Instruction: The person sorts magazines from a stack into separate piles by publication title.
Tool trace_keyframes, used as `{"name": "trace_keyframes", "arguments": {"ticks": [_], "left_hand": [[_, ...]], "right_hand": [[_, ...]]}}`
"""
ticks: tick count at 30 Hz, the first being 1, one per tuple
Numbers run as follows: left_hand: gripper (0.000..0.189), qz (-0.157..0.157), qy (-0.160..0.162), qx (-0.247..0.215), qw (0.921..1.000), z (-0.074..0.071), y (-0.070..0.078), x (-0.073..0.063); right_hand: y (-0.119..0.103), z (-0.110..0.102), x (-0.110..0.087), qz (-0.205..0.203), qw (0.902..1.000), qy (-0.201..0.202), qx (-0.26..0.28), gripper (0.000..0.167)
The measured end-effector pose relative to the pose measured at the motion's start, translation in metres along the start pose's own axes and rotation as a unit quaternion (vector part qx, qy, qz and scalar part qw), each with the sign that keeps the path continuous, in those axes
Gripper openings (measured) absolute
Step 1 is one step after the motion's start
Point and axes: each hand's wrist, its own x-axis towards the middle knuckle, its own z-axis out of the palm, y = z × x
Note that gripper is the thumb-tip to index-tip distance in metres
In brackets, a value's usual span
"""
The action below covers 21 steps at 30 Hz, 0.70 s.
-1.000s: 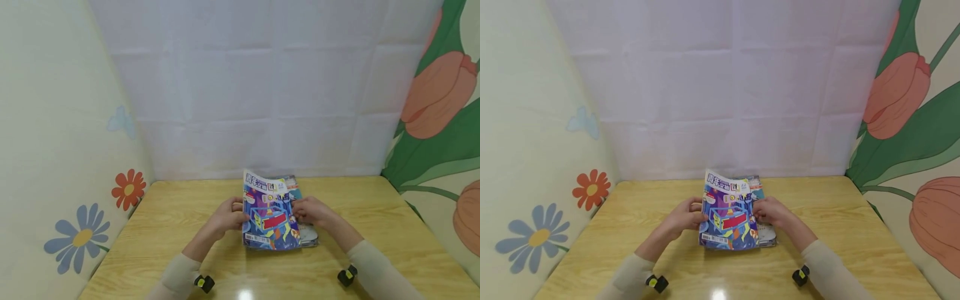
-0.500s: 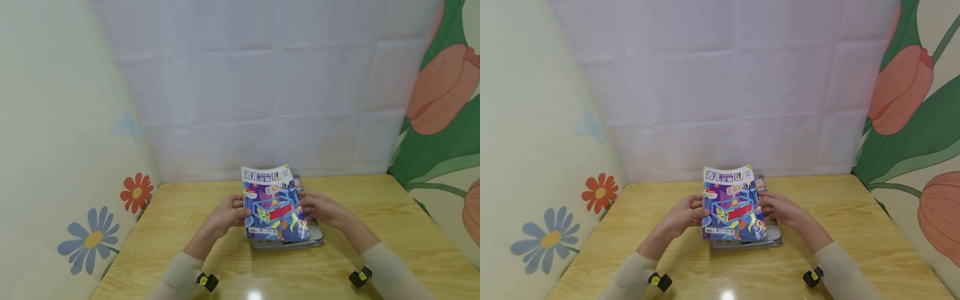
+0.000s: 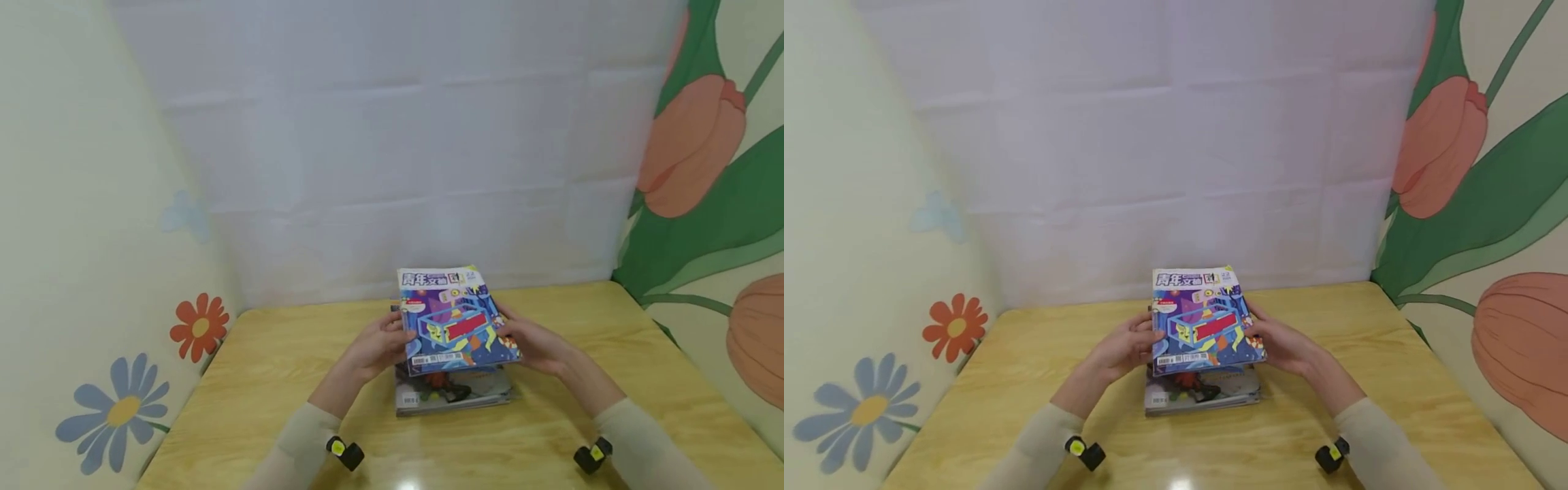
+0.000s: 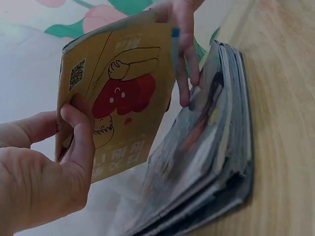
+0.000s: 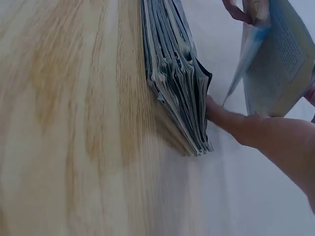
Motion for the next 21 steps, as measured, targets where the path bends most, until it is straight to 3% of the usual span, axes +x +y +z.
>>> {"name": "trace_keyframes", "arguments": {"ticks": [5, 10, 15, 21], "left_hand": [[0.062, 0.019, -0.03, -0.01, 0.9993, 0.013, 0.009, 0.008], [0.064, 0.026, -0.043, 0.004, 0.9987, 0.023, 0.012, 0.018], [0.064, 0.032, -0.041, 0.014, 0.9985, 0.033, 0.001, 0.039], [0.061, 0.027, -0.041, 0.053, 0.9974, 0.052, -0.021, 0.069]], "right_hand": [[-0.003, -0.006, -0.009, -0.016, 0.9988, 0.012, 0.044, 0.08], [-0.013, -0.011, -0.018, -0.03, 0.9929, 0.054, 0.101, 0.072], [-0.022, -0.024, -0.026, -0.042, 0.9879, 0.094, 0.116, 0.072], [-0.026, -0.049, -0.04, -0.039, 0.9896, 0.112, 0.081, 0.069]]}}
